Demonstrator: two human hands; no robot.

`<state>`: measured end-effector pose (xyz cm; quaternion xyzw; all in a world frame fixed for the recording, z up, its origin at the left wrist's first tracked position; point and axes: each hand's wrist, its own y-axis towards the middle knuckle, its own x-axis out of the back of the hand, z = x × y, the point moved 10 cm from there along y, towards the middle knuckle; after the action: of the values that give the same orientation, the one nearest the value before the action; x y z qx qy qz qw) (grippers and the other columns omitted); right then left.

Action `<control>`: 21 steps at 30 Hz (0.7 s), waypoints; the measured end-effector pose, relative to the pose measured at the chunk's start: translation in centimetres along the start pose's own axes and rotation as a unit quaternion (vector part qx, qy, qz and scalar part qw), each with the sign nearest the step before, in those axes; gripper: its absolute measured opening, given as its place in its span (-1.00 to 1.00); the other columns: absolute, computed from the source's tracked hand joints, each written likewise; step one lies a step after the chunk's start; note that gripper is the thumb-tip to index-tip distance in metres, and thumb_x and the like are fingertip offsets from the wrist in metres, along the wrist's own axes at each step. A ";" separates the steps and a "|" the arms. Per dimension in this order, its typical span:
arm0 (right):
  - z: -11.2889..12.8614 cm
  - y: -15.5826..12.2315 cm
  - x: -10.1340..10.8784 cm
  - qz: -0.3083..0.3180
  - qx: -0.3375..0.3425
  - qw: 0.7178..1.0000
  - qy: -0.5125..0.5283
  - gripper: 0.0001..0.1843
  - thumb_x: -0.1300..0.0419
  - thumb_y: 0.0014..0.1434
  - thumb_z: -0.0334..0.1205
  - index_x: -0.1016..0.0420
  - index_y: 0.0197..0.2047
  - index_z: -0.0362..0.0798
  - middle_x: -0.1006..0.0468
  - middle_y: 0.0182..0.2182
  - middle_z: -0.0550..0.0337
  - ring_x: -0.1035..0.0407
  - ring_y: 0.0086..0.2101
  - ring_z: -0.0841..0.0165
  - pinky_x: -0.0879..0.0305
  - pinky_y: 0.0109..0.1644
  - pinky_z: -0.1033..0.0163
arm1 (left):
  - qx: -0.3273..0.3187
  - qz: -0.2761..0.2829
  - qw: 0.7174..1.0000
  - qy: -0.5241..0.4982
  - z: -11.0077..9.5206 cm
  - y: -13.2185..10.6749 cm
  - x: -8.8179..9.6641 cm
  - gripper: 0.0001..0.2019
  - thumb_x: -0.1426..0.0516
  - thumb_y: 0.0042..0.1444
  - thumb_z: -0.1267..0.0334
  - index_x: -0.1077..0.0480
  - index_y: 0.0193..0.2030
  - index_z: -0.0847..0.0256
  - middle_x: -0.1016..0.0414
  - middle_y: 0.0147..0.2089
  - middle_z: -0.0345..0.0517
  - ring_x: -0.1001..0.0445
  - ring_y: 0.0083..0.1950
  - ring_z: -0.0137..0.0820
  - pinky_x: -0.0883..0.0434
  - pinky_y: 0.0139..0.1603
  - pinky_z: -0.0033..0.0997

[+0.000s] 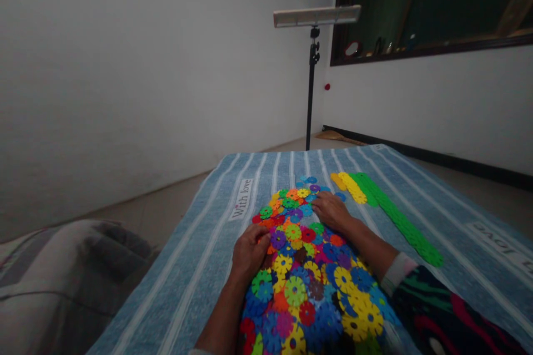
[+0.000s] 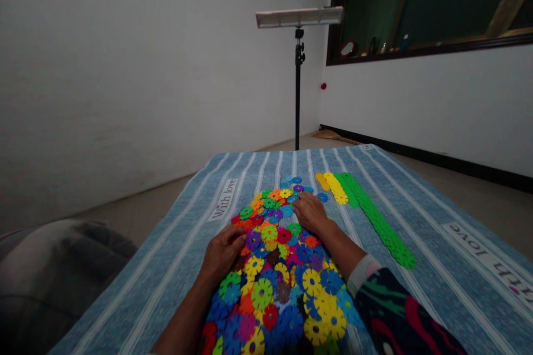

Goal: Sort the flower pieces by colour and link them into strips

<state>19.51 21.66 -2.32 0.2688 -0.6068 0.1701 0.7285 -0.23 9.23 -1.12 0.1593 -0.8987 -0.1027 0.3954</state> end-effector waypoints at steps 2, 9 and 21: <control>0.2 0.8 -0.5 0.010 -0.007 1.000 -0.002 -0.69 0.03 0.30 -0.20 -0.55 -0.19 -0.04 -0.47 -0.10 -0.02 -0.27 0.00 0.20 -0.15 0.05 0.16 | -0.001 -0.001 1.000 -0.001 0.0 0.0 0.0 -0.81 -0.05 0.01 0.19 -0.46 -0.45 0.15 -0.48 -0.37 -0.18 -0.46 -0.29 -0.35 -0.37 -0.20 -0.38; -0.8 1.9 -1.3 0.025 -0.038 0.999 0.026 -0.78 -0.10 0.20 -0.22 -0.55 -0.16 -0.04 -0.44 -0.04 -0.01 -0.25 0.05 0.20 -0.16 0.09 0.16 | 0.006 0.011 1.000 0.005 0.6 0.1 -0.3 -0.79 -0.04 0.02 0.17 -0.47 -0.41 0.17 -0.47 -0.35 -0.15 -0.47 -0.26 -0.32 -0.36 -0.20 -0.34; -6.1 0.1 2.1 -0.103 -0.123 0.904 0.397 -0.94 -0.24 -0.11 -0.28 -0.48 -0.55 -0.06 -0.51 -0.51 0.21 -0.38 -0.39 0.33 -0.29 -0.24 0.23 | 0.003 0.011 1.000 0.004 0.6 0.3 -0.3 -0.78 -0.04 0.03 0.15 -0.47 -0.43 0.16 -0.46 -0.37 -0.15 -0.48 -0.26 -0.30 -0.35 -0.20 -0.32</control>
<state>24.74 25.27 -0.96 0.1486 -0.2526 0.1111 0.9496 -0.55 9.63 -1.63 0.1512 -0.8992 -0.0951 0.3994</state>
